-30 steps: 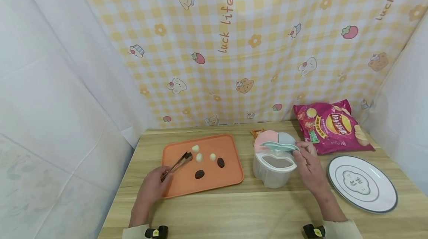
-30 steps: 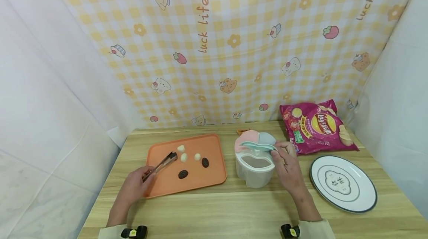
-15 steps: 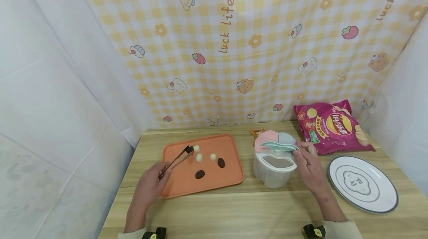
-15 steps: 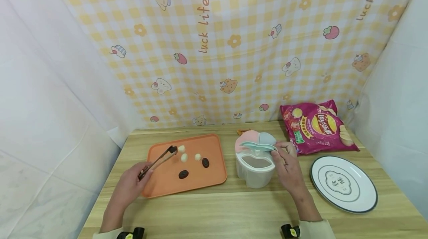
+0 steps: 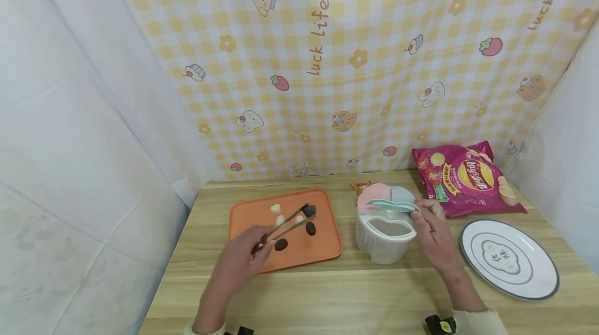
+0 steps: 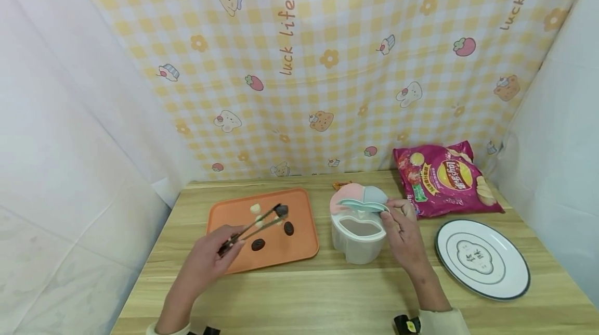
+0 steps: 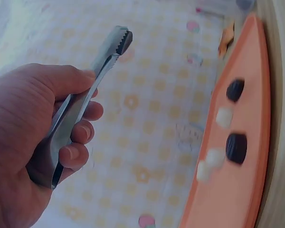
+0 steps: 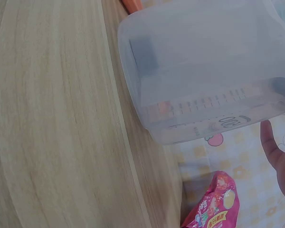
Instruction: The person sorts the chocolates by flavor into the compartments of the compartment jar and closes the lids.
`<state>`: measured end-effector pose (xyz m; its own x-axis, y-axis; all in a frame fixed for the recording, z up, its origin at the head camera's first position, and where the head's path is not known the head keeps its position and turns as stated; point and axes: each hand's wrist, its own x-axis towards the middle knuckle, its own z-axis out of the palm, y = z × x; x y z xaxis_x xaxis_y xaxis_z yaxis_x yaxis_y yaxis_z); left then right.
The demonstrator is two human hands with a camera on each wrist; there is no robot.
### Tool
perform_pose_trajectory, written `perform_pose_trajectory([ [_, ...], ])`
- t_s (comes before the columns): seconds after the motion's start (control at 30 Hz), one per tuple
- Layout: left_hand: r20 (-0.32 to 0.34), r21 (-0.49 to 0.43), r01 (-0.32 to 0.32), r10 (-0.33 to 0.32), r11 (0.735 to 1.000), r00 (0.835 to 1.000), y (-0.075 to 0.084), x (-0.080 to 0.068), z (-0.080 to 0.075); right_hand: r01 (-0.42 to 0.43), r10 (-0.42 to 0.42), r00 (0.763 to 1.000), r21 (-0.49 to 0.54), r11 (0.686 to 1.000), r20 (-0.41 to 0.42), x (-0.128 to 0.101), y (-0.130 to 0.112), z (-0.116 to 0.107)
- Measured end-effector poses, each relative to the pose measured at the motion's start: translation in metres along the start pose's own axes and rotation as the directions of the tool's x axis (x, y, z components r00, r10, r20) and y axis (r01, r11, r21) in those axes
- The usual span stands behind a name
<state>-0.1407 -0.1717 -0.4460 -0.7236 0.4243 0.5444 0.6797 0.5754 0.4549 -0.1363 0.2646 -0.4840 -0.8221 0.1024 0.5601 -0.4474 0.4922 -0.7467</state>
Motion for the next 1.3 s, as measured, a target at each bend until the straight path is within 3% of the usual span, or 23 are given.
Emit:
perform_pose_trajectory([
  [0.1, 0.008, -0.034, -0.048, 0.049, 0.998, 0.999, 0.012, 0.006, 0.011, 0.001, -0.001, 1.000, 0.001, 1.000, 0.000, 0.000, 0.001, 0.000],
  [0.27, -0.035, -0.035, -0.166, 0.165, 0.985, 0.986, 0.032, 0.017, 0.030, -0.009, 0.009, 1.000, -0.005, 1.000, 0.004, 0.000, 0.000, -0.001],
  [0.43, -0.024, -0.045, -0.222, 0.221, 0.974, 0.975, 0.049, 0.029, 0.050, -0.026, 0.026, 1.000, -0.015, 1.000, 0.007, 0.000, 0.000, -0.001],
  [0.77, 0.035, -0.070, -0.221, 0.224, 0.973, 0.974, 0.069, 0.045, 0.077, -0.033, 0.033, 0.999, -0.030, 0.999, 0.008, 0.000, 0.000, -0.002],
  [1.3, 0.058, -0.047, -0.179, 0.182, 0.983, 0.982, 0.074, 0.046, 0.088, -0.005, 0.004, 1.000, -0.015, 1.000, -0.003, 0.000, 0.002, -0.001],
])
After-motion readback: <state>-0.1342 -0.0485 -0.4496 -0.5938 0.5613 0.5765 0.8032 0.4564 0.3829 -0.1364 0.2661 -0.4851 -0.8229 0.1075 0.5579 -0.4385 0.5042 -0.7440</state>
